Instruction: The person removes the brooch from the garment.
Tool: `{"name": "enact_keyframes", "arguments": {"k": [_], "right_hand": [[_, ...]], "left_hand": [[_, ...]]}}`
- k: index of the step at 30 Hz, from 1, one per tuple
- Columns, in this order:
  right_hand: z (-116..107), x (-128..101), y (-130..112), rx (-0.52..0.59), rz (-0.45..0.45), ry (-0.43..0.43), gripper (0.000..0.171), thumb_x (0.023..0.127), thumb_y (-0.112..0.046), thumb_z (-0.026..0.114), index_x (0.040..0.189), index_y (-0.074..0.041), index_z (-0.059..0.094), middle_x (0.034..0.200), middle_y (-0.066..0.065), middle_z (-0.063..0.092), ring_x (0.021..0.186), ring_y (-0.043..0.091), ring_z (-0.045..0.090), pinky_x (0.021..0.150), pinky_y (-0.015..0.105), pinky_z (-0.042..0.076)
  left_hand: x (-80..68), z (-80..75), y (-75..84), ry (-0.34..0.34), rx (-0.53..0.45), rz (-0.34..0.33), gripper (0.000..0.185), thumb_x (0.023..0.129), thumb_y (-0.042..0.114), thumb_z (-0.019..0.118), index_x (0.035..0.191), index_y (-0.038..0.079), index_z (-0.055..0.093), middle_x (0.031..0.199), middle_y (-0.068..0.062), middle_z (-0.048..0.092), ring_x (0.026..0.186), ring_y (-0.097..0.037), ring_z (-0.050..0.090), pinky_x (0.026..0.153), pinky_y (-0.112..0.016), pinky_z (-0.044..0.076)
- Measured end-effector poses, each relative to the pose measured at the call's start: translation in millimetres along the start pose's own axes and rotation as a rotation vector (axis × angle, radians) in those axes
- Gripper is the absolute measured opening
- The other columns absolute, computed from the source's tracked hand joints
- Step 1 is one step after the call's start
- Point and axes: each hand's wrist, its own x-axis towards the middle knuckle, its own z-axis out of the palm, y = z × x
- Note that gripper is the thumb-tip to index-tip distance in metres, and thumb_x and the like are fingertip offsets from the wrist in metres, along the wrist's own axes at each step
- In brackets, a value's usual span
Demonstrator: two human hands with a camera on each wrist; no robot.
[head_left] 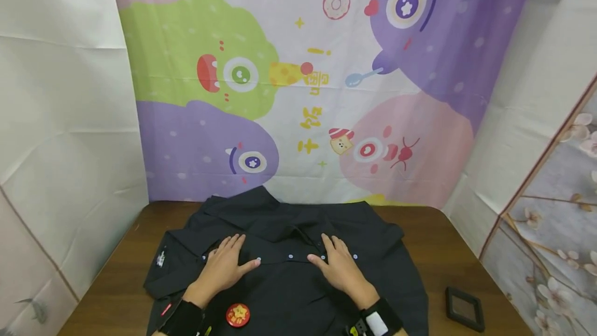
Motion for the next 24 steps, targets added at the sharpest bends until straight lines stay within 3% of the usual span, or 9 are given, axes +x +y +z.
{"name": "enact_keyframes", "arguments": {"k": [12,24], "right_hand": [[5.9,1.4,-4.8,-0.010,-0.080,0.103,0.066,0.094,-0.045,0.060,0.139,0.000,0.048,0.138,0.026,0.051,0.129,0.044,0.048,0.104,0.059,0.041],[4.5,1.2,-10.4,-0.001,-0.124,0.070,0.059,0.094,-0.038,0.063,0.138,-0.001,0.050,0.137,0.021,0.054,0.128,0.039,0.051,0.103,0.056,0.042]], "left_hand": [[-3.8,-1.4,-3.3,0.034,-0.025,-0.005,0.086,0.078,0.050,0.076,0.142,0.001,0.045,0.147,-0.023,0.045,0.134,-0.043,0.042,0.098,-0.067,0.039],[-6.3,-6.6,-4.3,0.031,-0.049,-0.017,0.075,0.084,0.049,0.070,0.137,-0.001,0.052,0.146,-0.023,0.047,0.137,-0.043,0.040,0.101,-0.068,0.036]]}}
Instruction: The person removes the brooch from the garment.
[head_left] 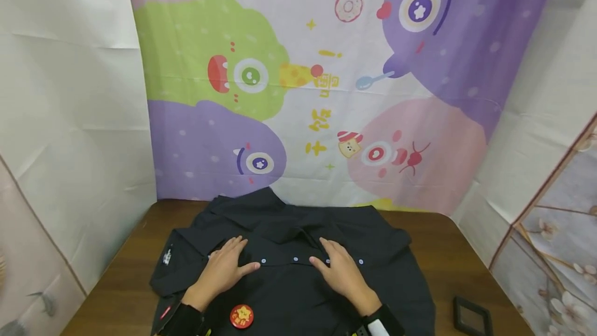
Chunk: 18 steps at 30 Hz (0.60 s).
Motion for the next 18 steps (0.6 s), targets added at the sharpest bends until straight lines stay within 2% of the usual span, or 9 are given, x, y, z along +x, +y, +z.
{"name": "enact_keyframes", "arguments": {"k": [6,18], "right_hand": [[2.3,-3.0,-0.9,0.035,-0.047,-0.018,0.054,0.095,-0.037,0.061,0.136,-0.002,0.054,0.136,0.019,0.056,0.127,0.037,0.053,0.102,0.055,0.044],[3.3,-3.4,-3.5,0.015,-0.048,0.019,0.047,0.094,-0.032,0.063,0.131,-0.003,0.058,0.130,0.017,0.061,0.123,0.035,0.057,0.101,0.052,0.046]], "left_hand": [[-3.1,0.3,0.5,0.004,0.008,0.002,0.071,0.083,0.047,0.072,0.135,0.002,0.054,0.144,-0.022,0.049,0.136,-0.043,0.042,0.100,-0.068,0.037],[-7.7,2.1,-0.1,-0.033,-0.017,-0.012,0.070,0.084,0.045,0.072,0.138,0.005,0.053,0.143,-0.021,0.050,0.133,-0.042,0.045,0.102,-0.070,0.035]]}}
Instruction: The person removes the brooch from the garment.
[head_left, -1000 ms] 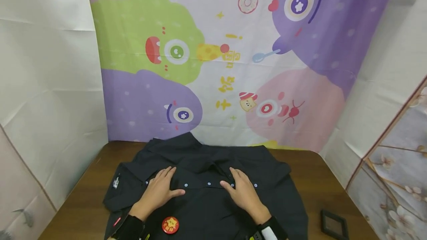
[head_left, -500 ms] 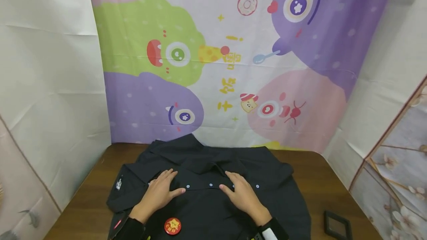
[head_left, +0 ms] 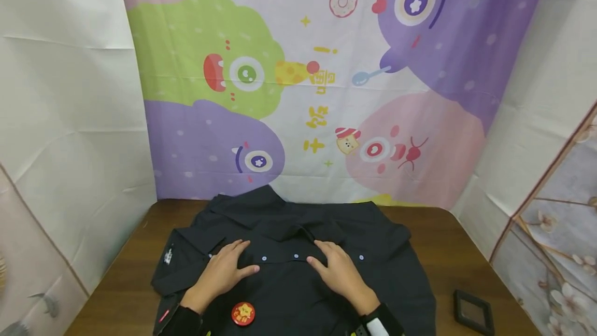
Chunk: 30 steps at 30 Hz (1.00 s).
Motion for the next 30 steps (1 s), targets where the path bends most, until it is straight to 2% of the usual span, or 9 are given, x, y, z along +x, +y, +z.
{"name": "enact_keyframes", "arguments": {"k": [11,18,23,27,30], "right_hand": [[1,-2,-2,0.004,-0.026,-0.010,0.046,0.094,-0.033,0.063,0.130,-0.004,0.060,0.126,0.015,0.064,0.118,0.031,0.060,0.097,0.049,0.049],[1,-2,-5,0.025,-0.047,0.016,0.043,0.094,-0.032,0.063,0.128,-0.005,0.061,0.120,0.013,0.066,0.099,0.026,0.066,0.085,0.044,0.053],[1,-1,-7,-0.002,-0.068,0.026,0.042,0.094,-0.033,0.063,0.126,-0.006,0.063,0.118,0.012,0.067,0.101,0.025,0.066,0.087,0.044,0.053],[2,1,-10,0.019,-0.083,0.029,0.040,0.095,-0.034,0.062,0.125,-0.007,0.063,0.111,0.009,0.068,0.093,0.024,0.065,0.079,0.038,0.053],[4,1,-12,0.044,-0.088,0.023,0.040,0.096,-0.034,0.061,0.124,-0.007,0.064,0.104,0.006,0.068,0.089,0.023,0.064,0.075,0.033,0.052]], "left_hand": [[-7.9,3.0,-2.8,-0.009,-0.040,0.008,0.063,0.085,0.043,0.072,0.132,0.005,0.057,0.137,-0.019,0.056,0.129,-0.041,0.049,0.104,-0.061,0.039],[-9.5,1.9,-4.5,-0.019,-0.087,0.022,0.060,0.086,0.042,0.071,0.131,0.006,0.058,0.136,-0.015,0.057,0.129,-0.039,0.049,0.107,-0.057,0.038],[-7.9,1.8,-2.9,-0.030,-0.088,0.032,0.062,0.085,0.043,0.071,0.133,0.006,0.056,0.138,-0.015,0.056,0.130,-0.039,0.048,0.107,-0.057,0.038],[-5.8,-0.9,-3.5,-0.062,-0.096,0.054,0.064,0.084,0.042,0.073,0.135,0.007,0.055,0.140,-0.016,0.054,0.132,-0.040,0.046,0.108,-0.059,0.037],[-5.5,-4.0,-4.8,-0.123,-0.105,0.070,0.065,0.083,0.041,0.074,0.135,0.006,0.055,0.141,-0.018,0.053,0.133,-0.041,0.045,0.108,-0.060,0.036]]}}
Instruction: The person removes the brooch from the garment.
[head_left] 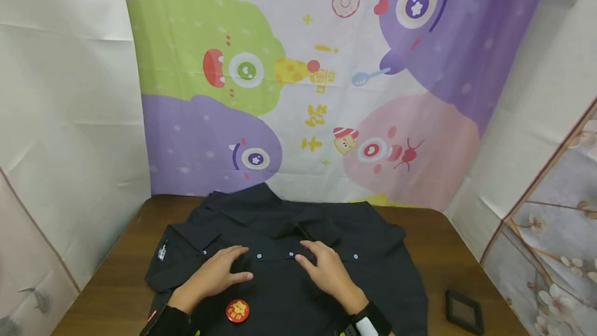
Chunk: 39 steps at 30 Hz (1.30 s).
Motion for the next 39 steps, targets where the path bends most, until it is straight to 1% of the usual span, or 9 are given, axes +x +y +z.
{"name": "enact_keyframes", "arguments": {"k": [2,4,10,14,18,23,31,35,39], "right_hand": [[3,0,-1,0.010,-0.001,-0.006,0.039,0.096,-0.034,0.061,0.123,-0.006,0.064,0.100,0.005,0.068,0.088,0.023,0.064,0.074,0.032,0.052],[5,0,-2,0.012,0.002,-0.004,0.038,0.095,-0.033,0.062,0.122,-0.006,0.065,0.098,0.004,0.067,0.088,0.022,0.064,0.074,0.032,0.052],[7,4,-4,0.000,0.013,-0.034,0.039,0.095,-0.034,0.062,0.123,-0.008,0.064,0.100,0.006,0.067,0.087,0.020,0.063,0.075,0.033,0.051],[9,5,-5,-0.003,0.005,-0.076,0.038,0.095,-0.034,0.062,0.123,-0.008,0.064,0.104,0.009,0.068,0.089,0.019,0.062,0.075,0.033,0.052],[14,3,-6,0.005,-0.017,-0.109,0.039,0.095,-0.034,0.062,0.123,-0.007,0.063,0.107,0.010,0.068,0.092,0.022,0.064,0.078,0.034,0.052],[17,-1,-8,0.023,-0.001,-0.119,0.040,0.096,-0.034,0.061,0.124,-0.006,0.063,0.107,0.010,0.068,0.092,0.022,0.063,0.078,0.034,0.052],[20,-2,-11,0.026,0.000,-0.132,0.042,0.096,-0.036,0.060,0.125,-0.007,0.063,0.108,0.010,0.068,0.094,0.022,0.063,0.079,0.032,0.052],[19,-1,-13,0.024,-0.012,-0.130,0.041,0.096,-0.035,0.061,0.125,-0.007,0.063,0.108,0.010,0.068,0.095,0.022,0.064,0.080,0.033,0.053],[21,0,-15,0.016,-0.021,-0.127,0.039,0.095,-0.033,0.062,0.124,-0.008,0.064,0.109,0.009,0.068,0.098,0.021,0.065,0.082,0.034,0.054]], "left_hand": [[-1.6,-2.4,-1.4,-0.041,-0.004,0.008,0.066,0.083,0.040,0.075,0.135,0.005,0.055,0.141,-0.019,0.052,0.133,-0.042,0.045,0.108,-0.060,0.035],[-2.4,-3.8,-2.2,-0.059,-0.008,0.017,0.067,0.083,0.041,0.074,0.136,0.005,0.054,0.142,-0.019,0.052,0.133,-0.042,0.044,0.108,-0.060,0.035],[-4.0,-5.3,-3.0,0.013,0.002,0.004,0.065,0.084,0.043,0.073,0.135,0.007,0.055,0.141,-0.017,0.053,0.133,-0.040,0.045,0.108,-0.060,0.036],[-4.6,-4.3,-2.6,0.030,0.001,-0.008,0.063,0.085,0.044,0.071,0.135,0.008,0.056,0.140,-0.016,0.054,0.132,-0.040,0.046,0.106,-0.060,0.037],[-5.3,-3.1,-2.9,0.023,0.002,-0.017,0.062,0.086,0.045,0.071,0.134,0.009,0.056,0.139,-0.014,0.056,0.131,-0.038,0.047,0.106,-0.059,0.038],[-5.7,-2.0,-1.5,0.000,0.008,-0.010,0.067,0.084,0.047,0.072,0.136,0.007,0.055,0.139,-0.015,0.055,0.131,-0.039,0.047,0.106,-0.059,0.038],[-8.1,-5.3,-2.9,-0.084,0.016,-0.013,0.076,0.081,0.046,0.075,0.138,0.003,0.051,0.143,-0.017,0.051,0.134,-0.040,0.044,0.109,-0.059,0.035],[-7.9,-5.8,-2.5,-0.083,0.005,-0.003,0.077,0.080,0.046,0.076,0.138,0.002,0.051,0.143,-0.018,0.051,0.134,-0.041,0.044,0.108,-0.060,0.034],[-9.3,-4.6,-3.4,-0.059,-0.002,0.009,0.076,0.079,0.043,0.078,0.136,0.000,0.052,0.141,-0.019,0.052,0.133,-0.041,0.045,0.108,-0.060,0.035]]}}
